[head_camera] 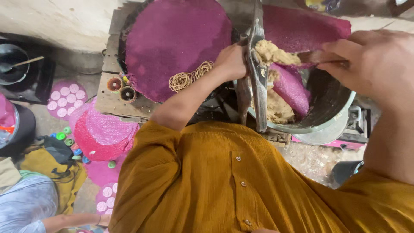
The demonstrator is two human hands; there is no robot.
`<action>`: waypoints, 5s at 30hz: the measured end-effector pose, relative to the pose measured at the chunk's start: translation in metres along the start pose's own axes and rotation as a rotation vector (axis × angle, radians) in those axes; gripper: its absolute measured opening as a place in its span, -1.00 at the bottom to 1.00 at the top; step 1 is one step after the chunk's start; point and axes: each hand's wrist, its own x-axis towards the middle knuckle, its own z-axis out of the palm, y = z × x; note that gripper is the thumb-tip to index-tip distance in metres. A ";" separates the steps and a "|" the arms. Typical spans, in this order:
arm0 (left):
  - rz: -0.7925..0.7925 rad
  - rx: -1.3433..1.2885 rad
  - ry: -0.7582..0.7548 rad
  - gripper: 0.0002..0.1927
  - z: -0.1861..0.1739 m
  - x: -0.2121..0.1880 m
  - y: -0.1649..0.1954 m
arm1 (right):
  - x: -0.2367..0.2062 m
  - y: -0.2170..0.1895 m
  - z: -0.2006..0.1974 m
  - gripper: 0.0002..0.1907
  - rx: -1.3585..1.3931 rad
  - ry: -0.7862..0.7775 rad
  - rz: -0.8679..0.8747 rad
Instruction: The person scoops dough from a large basin into a manual metal noodle press, presses the lever to extrude noodle strands, and gathers the strands into nests on a pink mesh tray. They arrange the finished nests on the tray and repeat the loading and pressing cycle with more dough.
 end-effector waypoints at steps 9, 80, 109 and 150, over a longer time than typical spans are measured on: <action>0.121 -0.121 0.180 -0.63 0.004 -0.003 -0.034 | -0.047 0.023 0.041 -0.78 0.331 0.043 0.234; -0.038 0.001 -0.061 -0.62 -0.001 -0.024 0.011 | 0.030 -0.060 0.002 -0.79 -0.234 0.159 -0.132; 0.142 -0.185 0.134 -0.66 -0.013 -0.018 0.019 | -0.055 -0.076 0.100 -0.80 0.509 0.539 0.608; 0.886 -1.294 -0.183 -0.64 -0.024 0.042 -0.078 | -0.098 -0.026 0.179 -0.85 1.322 0.443 0.687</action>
